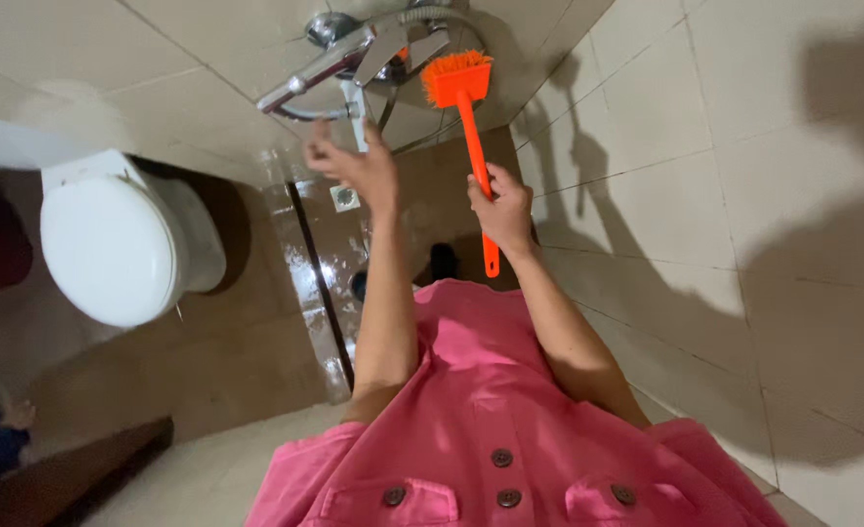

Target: The person cleans a shower faucet and wall tiles using an orange brush.

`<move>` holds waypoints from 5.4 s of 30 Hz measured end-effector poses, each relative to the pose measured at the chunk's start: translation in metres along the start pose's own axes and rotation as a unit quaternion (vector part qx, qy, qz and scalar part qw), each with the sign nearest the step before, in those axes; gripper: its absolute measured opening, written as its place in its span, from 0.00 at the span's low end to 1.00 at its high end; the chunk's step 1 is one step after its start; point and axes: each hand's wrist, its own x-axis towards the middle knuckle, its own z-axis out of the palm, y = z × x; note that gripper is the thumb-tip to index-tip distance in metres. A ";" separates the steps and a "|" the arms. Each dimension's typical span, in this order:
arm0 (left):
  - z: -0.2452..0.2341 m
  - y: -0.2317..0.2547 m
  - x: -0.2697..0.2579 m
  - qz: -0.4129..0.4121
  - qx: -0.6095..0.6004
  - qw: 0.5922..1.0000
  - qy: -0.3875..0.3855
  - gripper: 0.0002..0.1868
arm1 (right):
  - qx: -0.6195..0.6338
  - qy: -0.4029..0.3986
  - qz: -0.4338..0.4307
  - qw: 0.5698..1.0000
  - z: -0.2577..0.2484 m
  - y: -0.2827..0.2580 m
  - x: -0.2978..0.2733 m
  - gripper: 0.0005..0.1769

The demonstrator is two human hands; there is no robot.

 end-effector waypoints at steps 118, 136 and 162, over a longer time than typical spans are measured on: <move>0.228 0.153 -0.114 -0.012 -0.268 0.915 -0.302 0.14 | 0.023 -0.228 -0.016 0.973 -0.187 0.050 0.232 0.11; 0.191 0.165 -0.108 -0.009 -0.262 0.901 -0.345 0.12 | 0.022 -0.160 -0.018 0.987 -0.172 0.023 0.206 0.12; 0.217 0.167 -0.123 -0.012 -0.280 0.902 -0.329 0.11 | 0.080 -0.154 0.018 0.985 -0.189 0.049 0.215 0.14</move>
